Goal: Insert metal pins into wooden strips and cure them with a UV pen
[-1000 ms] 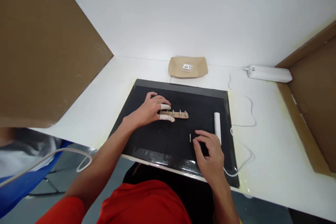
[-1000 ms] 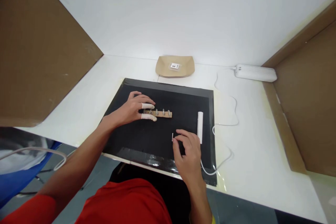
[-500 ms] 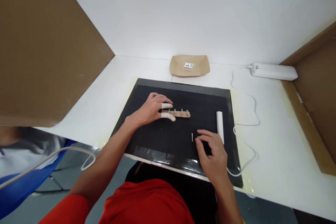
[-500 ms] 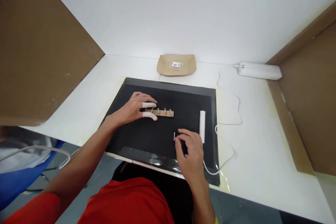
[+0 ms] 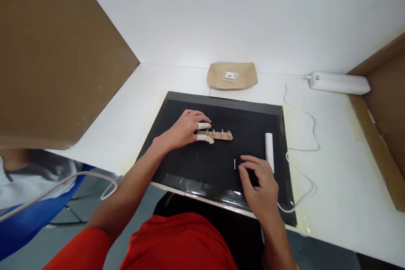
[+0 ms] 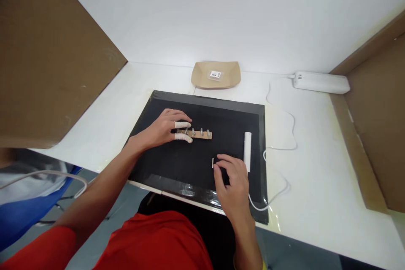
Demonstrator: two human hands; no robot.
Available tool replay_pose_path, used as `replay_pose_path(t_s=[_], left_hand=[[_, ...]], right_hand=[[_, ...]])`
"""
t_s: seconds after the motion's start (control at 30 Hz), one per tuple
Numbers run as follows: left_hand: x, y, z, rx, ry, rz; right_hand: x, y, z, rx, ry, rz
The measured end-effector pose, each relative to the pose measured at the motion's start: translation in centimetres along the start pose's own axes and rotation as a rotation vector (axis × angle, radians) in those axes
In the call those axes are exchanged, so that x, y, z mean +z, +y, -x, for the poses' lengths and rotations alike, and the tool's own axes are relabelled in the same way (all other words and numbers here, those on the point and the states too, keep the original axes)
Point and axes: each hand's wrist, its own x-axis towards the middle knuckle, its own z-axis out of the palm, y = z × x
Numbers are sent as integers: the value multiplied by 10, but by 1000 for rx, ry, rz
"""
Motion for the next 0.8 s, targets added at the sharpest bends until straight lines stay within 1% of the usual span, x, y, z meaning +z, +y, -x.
replay_pose_path(t_s=[0.13,0.4,0.57,0.8], left_hand=[[-2,1,-1,-9,-20,0],[1,1,0,-19,10,6],[2,0,0,4,19,5],[-2,1,-1,-16,-6,15]], right_hand=[[-1,-1,0,10,-3,-2],[-1,-1,1,16,-14,-13],[0,0,1,24,-12,-24],[-1,-1,0,31,-18,-21]])
